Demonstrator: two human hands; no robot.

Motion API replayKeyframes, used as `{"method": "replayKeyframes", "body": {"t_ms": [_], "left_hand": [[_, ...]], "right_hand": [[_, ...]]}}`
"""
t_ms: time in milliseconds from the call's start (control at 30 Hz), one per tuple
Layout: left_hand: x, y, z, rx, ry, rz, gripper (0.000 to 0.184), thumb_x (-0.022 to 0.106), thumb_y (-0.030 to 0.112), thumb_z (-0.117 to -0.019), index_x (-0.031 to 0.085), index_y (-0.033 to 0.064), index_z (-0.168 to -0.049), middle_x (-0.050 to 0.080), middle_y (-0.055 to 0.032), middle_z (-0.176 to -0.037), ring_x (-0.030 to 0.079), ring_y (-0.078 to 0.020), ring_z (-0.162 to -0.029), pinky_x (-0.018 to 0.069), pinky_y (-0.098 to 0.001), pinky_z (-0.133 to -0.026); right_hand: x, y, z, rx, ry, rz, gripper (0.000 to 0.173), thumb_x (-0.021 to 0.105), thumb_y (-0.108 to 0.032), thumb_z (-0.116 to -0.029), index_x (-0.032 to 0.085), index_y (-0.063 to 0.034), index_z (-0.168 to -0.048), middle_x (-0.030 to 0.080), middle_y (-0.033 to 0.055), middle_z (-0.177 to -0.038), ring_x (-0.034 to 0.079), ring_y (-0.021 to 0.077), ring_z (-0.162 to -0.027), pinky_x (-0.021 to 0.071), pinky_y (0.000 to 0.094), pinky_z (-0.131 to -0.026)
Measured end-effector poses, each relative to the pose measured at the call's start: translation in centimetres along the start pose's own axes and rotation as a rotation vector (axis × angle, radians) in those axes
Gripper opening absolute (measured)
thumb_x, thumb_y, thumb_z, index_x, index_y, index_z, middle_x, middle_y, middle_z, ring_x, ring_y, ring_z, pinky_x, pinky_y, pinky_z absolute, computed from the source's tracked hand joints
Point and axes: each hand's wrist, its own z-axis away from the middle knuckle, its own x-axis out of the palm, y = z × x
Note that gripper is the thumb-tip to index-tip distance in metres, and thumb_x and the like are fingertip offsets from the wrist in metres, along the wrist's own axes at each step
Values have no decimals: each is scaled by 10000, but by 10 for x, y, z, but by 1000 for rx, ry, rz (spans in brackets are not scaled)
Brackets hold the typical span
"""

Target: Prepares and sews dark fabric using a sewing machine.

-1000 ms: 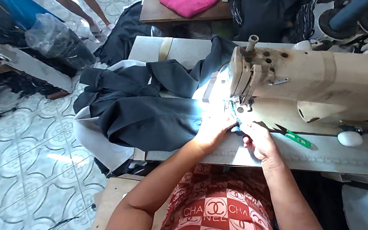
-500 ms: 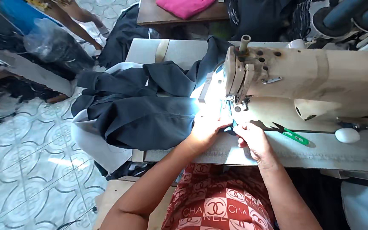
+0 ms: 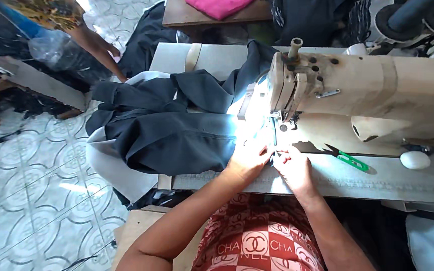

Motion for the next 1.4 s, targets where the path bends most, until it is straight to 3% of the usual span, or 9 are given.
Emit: {"method": "replayKeyframes", "body": {"t_ms": [67, 233, 300, 433, 567, 667, 933, 1267, 1400], "left_hand": [[-1, 0, 1, 31, -22, -14, 287, 586, 40, -968, 781, 186, -1121, 731, -66, -1088, 684, -270, -1068, 492, -555, -960], [-1, 1, 9, 51, 23, -66, 272, 579, 35, -966, 788, 165, -1083, 748, -40, -1117, 700, -235, -1075, 515, -516, -960], [-1, -1, 11, 53, 50, -51, 276, 580, 44, -970, 789, 171, -1098, 753, -32, -1101, 701, -227, -1081, 527, -490, -954], [-1, -4, 13, 65, 72, -4, 279, 566, 47, -984, 787, 167, -1107, 755, -36, -1111, 703, -223, -1092, 517, -498, -988], [-2, -5, 14, 78, 56, 2, 285, 568, 39, -982, 783, 169, -1117, 752, -33, -1136, 702, -220, -1103, 504, -526, -1004], [-5, -8, 15, 80, 49, 3, 288, 556, 53, -997, 778, 179, -1131, 750, -13, -1160, 696, -203, -1126, 493, -524, -1024], [1, -12, 16, 26, 79, 100, 270, 532, 94, -1034, 765, 156, -1156, 744, -38, -1123, 689, -220, -1088, 528, -453, -965], [-4, -14, 10, 74, 4, 31, 296, 517, 46, -1016, 755, 127, -1172, 737, -50, -1178, 693, -229, -1120, 527, -489, -975], [-4, -31, -9, 92, -22, 93, 293, 527, 20, -1005, 752, 112, -1169, 718, -67, -1206, 662, -252, -1162, 520, -482, -980]], "right_hand": [[2, -3, 2, -61, 32, 90, 232, 675, -140, -862, 767, -42, -1051, 662, 13, -731, 571, 28, -636, 488, 183, -629], [3, -21, 4, -65, -43, 352, 238, 650, -136, -908, 780, -57, -1090, 736, 119, -896, 696, 219, -763, 575, 387, -714], [5, -20, 3, -115, -41, 399, 234, 642, -127, -900, 783, -49, -1071, 742, 131, -905, 717, 249, -771, 589, 411, -706], [6, -16, 4, -167, -56, 428, 258, 601, -151, -932, 782, -54, -1089, 741, 133, -900, 725, 257, -785, 592, 409, -702], [9, -13, 11, -242, -7, 558, 264, 553, -99, -941, 779, -78, -1076, 720, 159, -1052, 730, 298, -938, 609, 408, -765], [13, -8, 14, -323, 47, 600, 320, 538, -25, -923, 796, -110, -1093, 744, 107, -1148, 723, 299, -983, 599, 409, -790], [13, 0, 19, -354, 94, 600, 339, 552, 14, -915, 786, -112, -1126, 766, 61, -1139, 723, 267, -1039, 596, 372, -847], [17, -3, 15, -379, 121, 722, 304, 594, -14, -910, 779, -117, -1128, 765, 71, -1051, 723, 272, -901, 565, 401, -666], [20, 0, -4, -379, 114, 645, 268, 600, -44, -918, 777, -81, -1116, 757, 119, -1057, 726, 320, -967, 582, 454, -698]]}}
